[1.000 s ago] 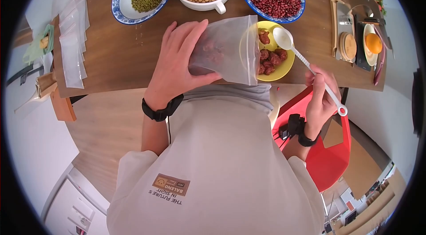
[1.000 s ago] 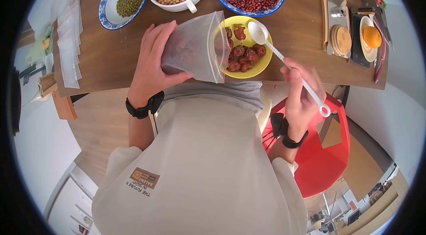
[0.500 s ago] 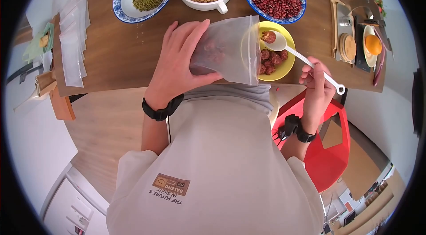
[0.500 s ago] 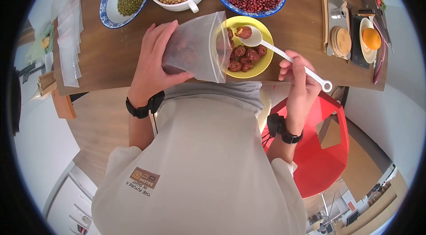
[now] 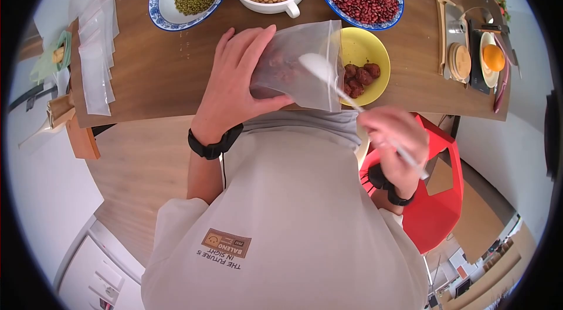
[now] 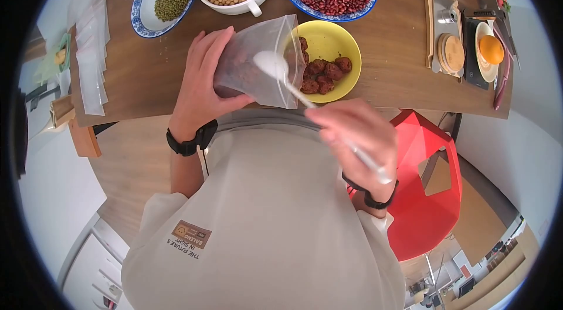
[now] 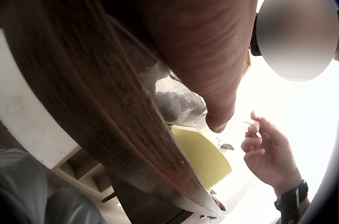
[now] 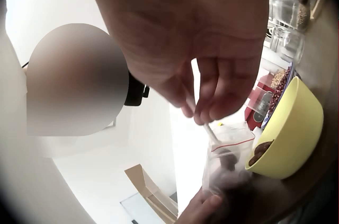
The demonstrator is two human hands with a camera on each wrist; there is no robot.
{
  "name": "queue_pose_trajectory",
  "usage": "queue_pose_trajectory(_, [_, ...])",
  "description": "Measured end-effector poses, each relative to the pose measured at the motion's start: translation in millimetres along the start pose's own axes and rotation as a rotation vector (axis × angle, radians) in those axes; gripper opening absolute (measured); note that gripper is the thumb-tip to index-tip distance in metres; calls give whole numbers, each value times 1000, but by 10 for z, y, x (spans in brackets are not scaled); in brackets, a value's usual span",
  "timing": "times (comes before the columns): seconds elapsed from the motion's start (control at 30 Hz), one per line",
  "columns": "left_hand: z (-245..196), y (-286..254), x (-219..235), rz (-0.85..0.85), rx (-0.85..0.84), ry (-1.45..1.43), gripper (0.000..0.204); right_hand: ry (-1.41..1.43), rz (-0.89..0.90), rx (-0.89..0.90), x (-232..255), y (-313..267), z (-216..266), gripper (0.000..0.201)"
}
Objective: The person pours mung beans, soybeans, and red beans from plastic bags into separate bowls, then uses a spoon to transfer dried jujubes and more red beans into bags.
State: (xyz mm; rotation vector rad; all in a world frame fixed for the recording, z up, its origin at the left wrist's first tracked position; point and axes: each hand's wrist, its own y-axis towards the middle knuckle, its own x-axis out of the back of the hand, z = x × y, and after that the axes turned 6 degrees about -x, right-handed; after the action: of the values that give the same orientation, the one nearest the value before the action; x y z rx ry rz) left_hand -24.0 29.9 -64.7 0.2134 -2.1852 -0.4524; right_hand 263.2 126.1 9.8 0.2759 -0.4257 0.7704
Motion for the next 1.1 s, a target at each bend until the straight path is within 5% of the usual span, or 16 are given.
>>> queue_pose_trajectory(0.07, [3, -4, 3, -3, 0, -1, 102, -45, 18, 6, -20, 0, 67, 22])
queue_pose_trajectory(0.27, [6, -19, 10, 26, 8, 17, 107, -136, -500, 10, 182, -189, -28, 19])
queue_pose_trajectory(0.5, [13, -22, 1, 26, 8, 16, 106, -471, -410, 71, 215, -200, -17, 15])
queue_pose_trajectory(1.1, [2, -30, 4, 31, 12, 22, 105, -482, -298, 19, 66, -79, -23, 15])
